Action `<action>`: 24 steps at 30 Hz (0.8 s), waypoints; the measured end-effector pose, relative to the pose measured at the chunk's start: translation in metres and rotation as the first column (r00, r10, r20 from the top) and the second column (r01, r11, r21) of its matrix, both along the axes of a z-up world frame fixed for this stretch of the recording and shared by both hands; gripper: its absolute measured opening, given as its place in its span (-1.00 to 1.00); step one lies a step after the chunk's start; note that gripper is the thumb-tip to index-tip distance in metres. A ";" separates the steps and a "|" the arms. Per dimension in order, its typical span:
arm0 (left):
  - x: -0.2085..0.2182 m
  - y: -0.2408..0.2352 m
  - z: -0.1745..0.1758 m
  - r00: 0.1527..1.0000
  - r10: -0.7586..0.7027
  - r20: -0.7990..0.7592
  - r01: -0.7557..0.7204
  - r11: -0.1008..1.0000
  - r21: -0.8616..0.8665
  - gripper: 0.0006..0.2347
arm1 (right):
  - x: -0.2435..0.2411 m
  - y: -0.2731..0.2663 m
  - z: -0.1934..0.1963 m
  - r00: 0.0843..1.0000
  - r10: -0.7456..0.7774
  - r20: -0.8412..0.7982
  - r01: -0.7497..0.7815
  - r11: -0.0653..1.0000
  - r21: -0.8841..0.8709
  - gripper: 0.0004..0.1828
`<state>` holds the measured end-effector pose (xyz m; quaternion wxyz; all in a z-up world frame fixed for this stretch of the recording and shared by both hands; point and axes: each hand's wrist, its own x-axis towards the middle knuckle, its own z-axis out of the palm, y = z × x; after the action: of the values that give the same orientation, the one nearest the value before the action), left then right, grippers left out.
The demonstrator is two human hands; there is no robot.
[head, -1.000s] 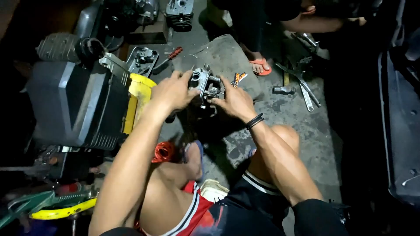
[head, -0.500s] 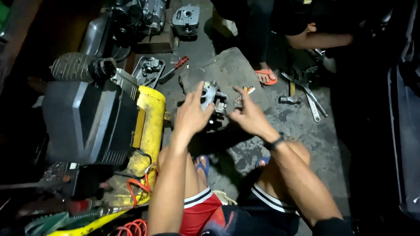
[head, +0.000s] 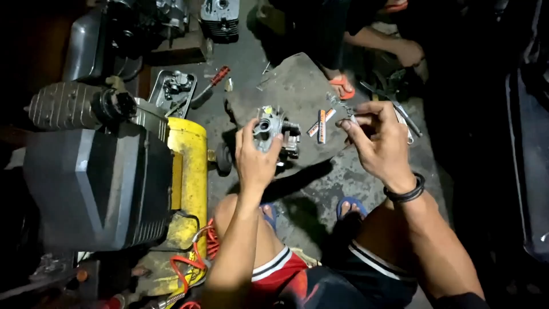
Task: Assembling and inspecting motorcycle engine components on a workshop floor.
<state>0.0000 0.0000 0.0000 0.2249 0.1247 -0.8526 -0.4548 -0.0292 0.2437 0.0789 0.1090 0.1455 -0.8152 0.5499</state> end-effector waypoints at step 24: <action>-0.022 -0.005 0.039 0.941 -0.018 0.339 0.031 0.999 -0.033 -0.59 | 0.001 -0.036 -0.047 0.979 0.204 0.021 -0.205 0.972 0.116 -0.83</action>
<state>-0.0217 -0.0046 0.0395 0.0718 0.1862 -0.8886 -0.4131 -0.0283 0.2080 0.0314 0.0393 0.2323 -0.8273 0.5099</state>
